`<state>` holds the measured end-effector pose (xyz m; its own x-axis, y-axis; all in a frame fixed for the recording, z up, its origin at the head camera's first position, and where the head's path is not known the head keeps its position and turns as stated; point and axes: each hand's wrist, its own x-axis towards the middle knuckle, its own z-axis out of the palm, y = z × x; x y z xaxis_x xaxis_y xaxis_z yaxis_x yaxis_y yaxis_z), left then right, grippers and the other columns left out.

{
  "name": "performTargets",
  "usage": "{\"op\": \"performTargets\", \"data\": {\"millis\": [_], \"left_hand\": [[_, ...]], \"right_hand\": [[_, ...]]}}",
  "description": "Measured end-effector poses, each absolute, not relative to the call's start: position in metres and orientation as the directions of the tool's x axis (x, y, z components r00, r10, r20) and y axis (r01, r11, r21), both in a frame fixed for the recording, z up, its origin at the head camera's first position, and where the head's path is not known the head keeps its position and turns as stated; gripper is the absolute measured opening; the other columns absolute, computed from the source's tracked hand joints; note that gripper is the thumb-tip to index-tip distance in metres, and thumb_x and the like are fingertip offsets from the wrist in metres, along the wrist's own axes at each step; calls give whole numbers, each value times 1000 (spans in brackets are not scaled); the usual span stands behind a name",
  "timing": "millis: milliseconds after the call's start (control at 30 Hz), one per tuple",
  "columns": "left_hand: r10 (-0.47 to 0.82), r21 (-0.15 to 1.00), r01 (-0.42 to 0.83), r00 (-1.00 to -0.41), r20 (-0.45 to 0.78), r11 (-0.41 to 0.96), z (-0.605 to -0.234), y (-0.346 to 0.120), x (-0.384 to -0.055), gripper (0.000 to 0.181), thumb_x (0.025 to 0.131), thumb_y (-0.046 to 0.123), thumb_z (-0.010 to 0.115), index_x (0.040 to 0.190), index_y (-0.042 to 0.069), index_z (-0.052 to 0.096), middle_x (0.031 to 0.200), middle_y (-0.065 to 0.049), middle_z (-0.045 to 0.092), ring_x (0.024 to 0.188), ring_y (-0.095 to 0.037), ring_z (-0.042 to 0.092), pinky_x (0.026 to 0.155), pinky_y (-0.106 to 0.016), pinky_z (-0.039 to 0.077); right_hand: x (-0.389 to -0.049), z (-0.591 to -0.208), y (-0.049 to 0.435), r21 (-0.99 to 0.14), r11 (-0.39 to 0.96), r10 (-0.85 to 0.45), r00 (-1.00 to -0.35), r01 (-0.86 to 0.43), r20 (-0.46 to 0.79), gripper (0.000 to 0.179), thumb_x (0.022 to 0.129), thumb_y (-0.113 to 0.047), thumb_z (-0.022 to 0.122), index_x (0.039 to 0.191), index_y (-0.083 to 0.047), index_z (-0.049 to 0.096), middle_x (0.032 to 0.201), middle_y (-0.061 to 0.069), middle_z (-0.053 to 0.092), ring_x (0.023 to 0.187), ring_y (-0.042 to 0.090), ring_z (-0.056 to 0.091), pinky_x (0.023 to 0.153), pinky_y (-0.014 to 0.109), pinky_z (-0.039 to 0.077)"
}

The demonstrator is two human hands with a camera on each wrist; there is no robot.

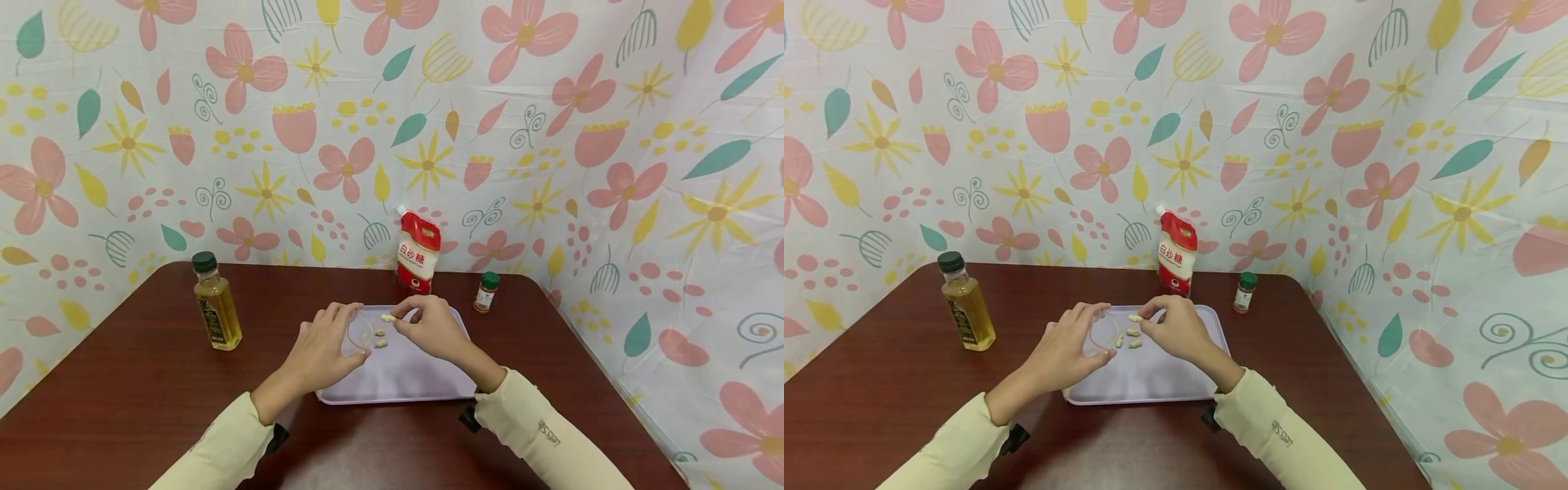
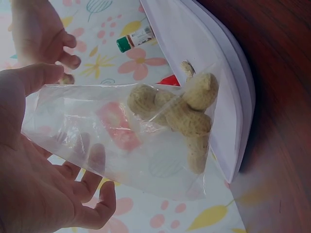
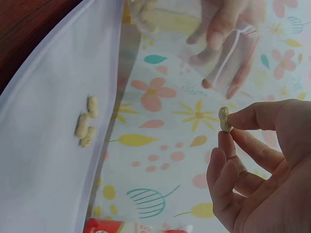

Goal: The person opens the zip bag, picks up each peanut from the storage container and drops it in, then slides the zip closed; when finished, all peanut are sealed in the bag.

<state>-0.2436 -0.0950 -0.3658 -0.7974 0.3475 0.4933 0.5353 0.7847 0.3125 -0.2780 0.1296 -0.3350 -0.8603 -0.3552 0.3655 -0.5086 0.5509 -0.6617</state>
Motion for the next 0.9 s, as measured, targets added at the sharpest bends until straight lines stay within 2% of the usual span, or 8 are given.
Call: {"op": "performTargets", "data": {"millis": [267, 533, 900], "left_hand": [[349, 335, 541, -800, 488, 772, -365, -94, -242, 72, 81, 38, 78, 141, 11, 50, 121, -4, 55, 105, -25, 54, 74, -45, 40], [348, 328, 540, -798, 492, 775, -365, -93, -243, 71, 80, 38, 78, 140, 12, 50, 121, -3, 55, 104, -24, 54, 73, -43, 39], [353, 323, 551, -789, 503, 770, -365, -92, -242, 74, 79, 38, 80, 140, 12, 49, 120, -4, 55, 105, -26, 54, 73, -43, 38]], "right_hand": [[-264, -325, 123, -654, 511, -365, -830, -557, 422, 6, 84, -9, 75, 89, -12, 77, 85, -2, 71, 64, 20, 60, 48, 30, 47], [-255, -320, 116, -657, 495, -371, -822, -568, 431, 7, 84, -8, 75, 89, -12, 77, 85, -2, 71, 65, 14, 60, 47, 29, 47], [-251, -319, 108, -654, 456, -412, -795, -603, 446, 5, 85, -10, 75, 90, -11, 77, 86, -2, 72, 68, 19, 62, 48, 28, 48]]}}
